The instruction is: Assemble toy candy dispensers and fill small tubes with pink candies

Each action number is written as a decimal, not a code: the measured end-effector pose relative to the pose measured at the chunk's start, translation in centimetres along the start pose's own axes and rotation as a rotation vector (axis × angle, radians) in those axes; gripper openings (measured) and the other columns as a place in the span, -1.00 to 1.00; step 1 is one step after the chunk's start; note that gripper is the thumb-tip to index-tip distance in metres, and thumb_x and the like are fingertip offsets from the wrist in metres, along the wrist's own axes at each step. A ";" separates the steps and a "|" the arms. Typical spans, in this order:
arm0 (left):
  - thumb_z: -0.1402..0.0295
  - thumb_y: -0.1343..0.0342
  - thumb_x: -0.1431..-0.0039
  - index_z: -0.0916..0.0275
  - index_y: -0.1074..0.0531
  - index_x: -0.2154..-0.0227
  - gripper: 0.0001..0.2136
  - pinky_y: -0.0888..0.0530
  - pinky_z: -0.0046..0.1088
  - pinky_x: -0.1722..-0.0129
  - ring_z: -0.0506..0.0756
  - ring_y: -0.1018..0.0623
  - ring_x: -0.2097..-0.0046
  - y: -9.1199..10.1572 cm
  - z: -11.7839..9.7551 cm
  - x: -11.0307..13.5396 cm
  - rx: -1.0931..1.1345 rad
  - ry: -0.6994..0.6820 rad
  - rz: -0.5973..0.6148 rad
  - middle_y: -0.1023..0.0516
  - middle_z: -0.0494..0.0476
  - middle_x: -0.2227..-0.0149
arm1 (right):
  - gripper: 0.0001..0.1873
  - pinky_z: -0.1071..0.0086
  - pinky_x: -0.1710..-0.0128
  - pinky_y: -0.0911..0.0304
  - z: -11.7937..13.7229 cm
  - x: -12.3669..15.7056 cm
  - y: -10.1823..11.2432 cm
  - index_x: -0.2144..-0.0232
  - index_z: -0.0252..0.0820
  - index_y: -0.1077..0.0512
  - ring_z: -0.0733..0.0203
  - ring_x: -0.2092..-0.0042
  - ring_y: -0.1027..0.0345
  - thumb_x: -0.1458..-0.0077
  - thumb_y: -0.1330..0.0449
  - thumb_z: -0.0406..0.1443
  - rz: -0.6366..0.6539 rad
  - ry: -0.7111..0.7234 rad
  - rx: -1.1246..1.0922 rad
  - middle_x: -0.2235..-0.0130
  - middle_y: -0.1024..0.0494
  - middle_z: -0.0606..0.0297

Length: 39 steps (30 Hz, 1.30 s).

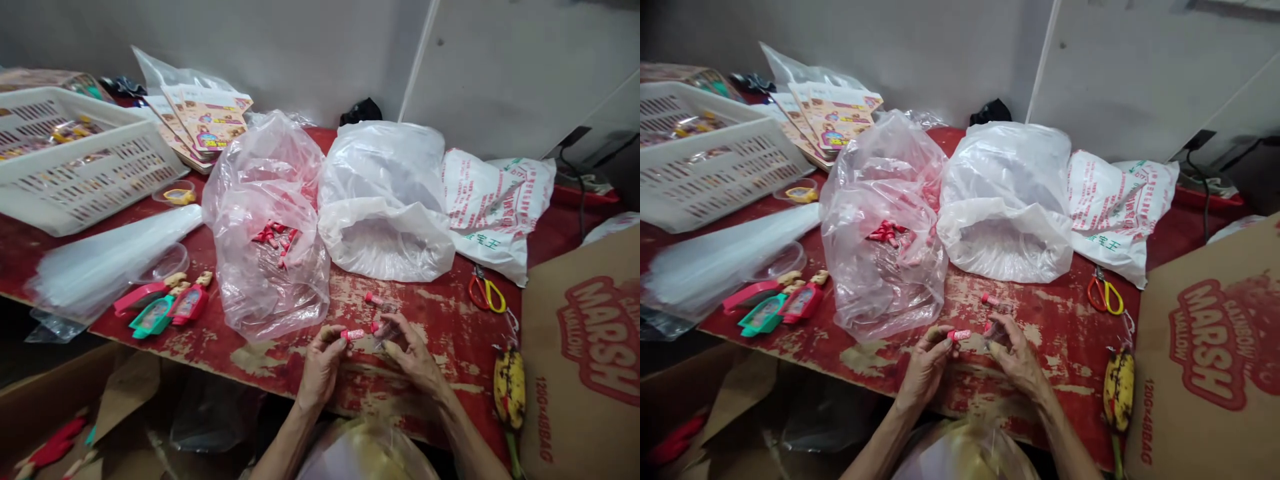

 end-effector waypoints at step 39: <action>0.34 -0.28 0.05 0.22 -0.54 0.33 -0.83 -0.44 -0.49 0.26 0.03 -0.52 0.30 0.4 1.4 1.5 -0.390 -0.008 0.161 -0.55 0.05 0.33 | -0.69 0.39 0.28 -0.24 0.0 2.4 -2.1 0.08 -0.14 -0.31 0.19 0.24 -0.36 -0.12 -0.10 -0.19 0.129 -0.127 0.200 0.21 -0.50 0.26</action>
Point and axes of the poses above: each hand's wrist, its own x-axis away from the middle knuckle, its own y-axis out of the back of the hand, z = x × y, the point moved 5 cm from there along -x, towards the middle knuckle
